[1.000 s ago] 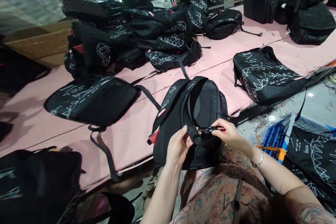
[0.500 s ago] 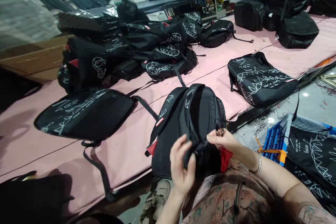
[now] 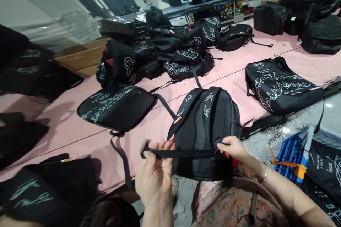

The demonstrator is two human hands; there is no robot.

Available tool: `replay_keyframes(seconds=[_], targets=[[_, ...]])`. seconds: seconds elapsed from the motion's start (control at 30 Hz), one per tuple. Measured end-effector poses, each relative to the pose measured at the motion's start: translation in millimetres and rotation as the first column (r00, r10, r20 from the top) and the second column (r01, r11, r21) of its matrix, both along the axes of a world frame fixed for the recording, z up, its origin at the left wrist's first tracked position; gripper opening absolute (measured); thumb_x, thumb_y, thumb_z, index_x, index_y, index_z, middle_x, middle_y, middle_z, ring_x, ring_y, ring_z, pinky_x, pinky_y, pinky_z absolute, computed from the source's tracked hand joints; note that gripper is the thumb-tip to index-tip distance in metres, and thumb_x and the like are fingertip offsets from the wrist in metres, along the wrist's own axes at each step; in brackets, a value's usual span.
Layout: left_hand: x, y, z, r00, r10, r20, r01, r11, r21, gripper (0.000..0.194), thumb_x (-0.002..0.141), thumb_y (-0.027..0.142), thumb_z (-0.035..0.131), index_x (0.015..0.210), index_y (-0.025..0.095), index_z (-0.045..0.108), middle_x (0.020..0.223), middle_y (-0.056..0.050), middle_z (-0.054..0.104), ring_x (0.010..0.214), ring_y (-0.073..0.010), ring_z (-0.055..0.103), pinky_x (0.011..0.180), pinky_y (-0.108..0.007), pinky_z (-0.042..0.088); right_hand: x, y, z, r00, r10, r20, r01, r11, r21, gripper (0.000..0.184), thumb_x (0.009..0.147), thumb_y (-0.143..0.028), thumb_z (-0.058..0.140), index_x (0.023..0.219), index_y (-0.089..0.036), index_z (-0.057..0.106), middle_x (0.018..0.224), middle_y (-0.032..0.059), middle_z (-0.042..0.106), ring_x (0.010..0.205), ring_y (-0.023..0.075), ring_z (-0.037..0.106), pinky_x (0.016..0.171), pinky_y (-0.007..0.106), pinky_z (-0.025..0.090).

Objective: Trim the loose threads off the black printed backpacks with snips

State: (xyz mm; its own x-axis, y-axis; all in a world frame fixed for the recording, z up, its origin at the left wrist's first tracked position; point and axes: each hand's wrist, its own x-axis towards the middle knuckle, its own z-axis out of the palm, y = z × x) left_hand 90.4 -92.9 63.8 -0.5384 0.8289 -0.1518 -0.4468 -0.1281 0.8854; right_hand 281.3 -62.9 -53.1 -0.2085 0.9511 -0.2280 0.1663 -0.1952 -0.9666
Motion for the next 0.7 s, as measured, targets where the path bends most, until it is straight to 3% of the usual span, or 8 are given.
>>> replay_keyframes(seconds=[0.07, 0.13, 0.23, 0.33, 0.43, 0.53, 0.7], targets=[[-8.4, 2.7, 0.0, 0.997, -0.069, 0.02, 0.07, 0.996, -0.058, 0.033, 0.062, 0.042, 0.072, 0.077, 0.014, 0.063, 0.071, -0.001, 0.065, 0.055, -0.0097, 0.058, 0.06, -0.025, 0.051, 6.9, -8.6, -5.1, 0.992, 0.118, 0.047, -0.119, 0.993, 0.012, 0.039, 0.069, -0.041, 0.059, 0.047, -0.014, 0.044, 0.045, -0.0039, 0.037, 0.046, 0.006, 0.032, 0.044, 0.019, 0.02], [-7.9, 0.7, -4.8, 0.967, -0.255, -0.003, 0.253, 0.961, -0.111, 0.032, 0.066, 0.038, 0.071, 0.081, 0.012, 0.062, 0.061, 0.001, 0.06, 0.04, -0.0047, 0.046, 0.047, -0.02, 0.044, 15.3, -16.5, -1.2, 0.982, 0.189, 0.028, -0.189, 0.982, 0.012, 0.033, 0.067, -0.035, 0.062, 0.05, -0.014, 0.044, 0.048, -0.0042, 0.039, 0.047, 0.0061, 0.034, 0.044, 0.018, 0.023], [3.9, -6.1, -12.9, 0.882, -0.471, -0.005, 0.465, 0.872, -0.155, 0.031, 0.071, 0.034, 0.066, 0.091, 0.012, 0.059, 0.059, 0.001, 0.057, 0.036, -0.0036, 0.041, 0.044, -0.02, 0.041, 25.3, -22.6, 21.2, 0.988, 0.147, -0.038, -0.147, 0.989, -0.008, 0.016, 0.068, -0.027, 0.062, 0.069, -0.016, 0.05, 0.054, -0.0056, 0.044, 0.048, 0.0074, 0.039, 0.045, 0.019, 0.029], [16.3, -10.9, -16.7, 0.848, -0.53, 0.005, 0.522, 0.833, -0.184, 0.029, 0.072, 0.033, 0.064, 0.091, 0.012, 0.058, 0.058, 0.002, 0.056, 0.035, -0.004, 0.04, 0.043, -0.021, 0.04, 25.6, -22.8, 49.7, 1.0, 0.023, 0.016, -0.026, 0.987, 0.156, 0.017, 0.077, -0.023, 0.052, 0.093, -0.019, 0.054, 0.072, -0.0013, 0.055, 0.064, 0.0115, 0.052, 0.058, 0.022, 0.041], [22.8, -11.8, -18.7, 0.823, -0.567, -0.027, 0.548, 0.806, -0.224, 0.029, 0.073, 0.035, 0.062, 0.089, 0.012, 0.058, 0.056, 0.002, 0.056, 0.031, -0.0046, 0.039, 0.039, -0.021, 0.039, 14.8, -21.7, 67.4, 0.992, -0.019, 0.125, -0.038, 0.898, 0.437, 0.016, 0.083, -0.025, 0.05, 0.095, -0.019, 0.057, 0.088, 0.0043, 0.059, 0.08, 0.0147, 0.054, 0.071, 0.026, 0.042], [25.1, -12.5, -21.2, 0.799, -0.592, -0.107, 0.554, 0.793, -0.253, 0.024, 0.074, 0.036, 0.06, 0.08, 0.013, 0.057, 0.055, 0.002, 0.055, 0.031, -0.0051, 0.041, 0.037, -0.02, 0.038, -0.2, -20.6, 71.8, 0.979, -0.02, 0.202, -0.1, 0.818, 0.566, 0.015, 0.084, -0.028, 0.053, 0.093, -0.019, 0.059, 0.081, 0.0042, 0.059, 0.073, 0.0141, 0.053, 0.064, 0.025, 0.04], [25.9, -18.3, -24.0, 0.755, -0.626, -0.195, 0.555, 0.769, -0.317, 0.025, 0.075, 0.037, 0.058, 0.07, 0.013, 0.053, 0.058, 0.0, 0.058, 0.033, -0.0069, 0.045, 0.032, -0.018, 0.034, -11.2, -15.7, 70.1, 0.968, -0.03, 0.25, -0.141, 0.757, 0.638, 0.014, 0.084, -0.029, 0.053, 0.088, -0.018, 0.06, 0.076, 0.0036, 0.06, 0.069, 0.0136, 0.053, 0.061, 0.025, 0.039]])
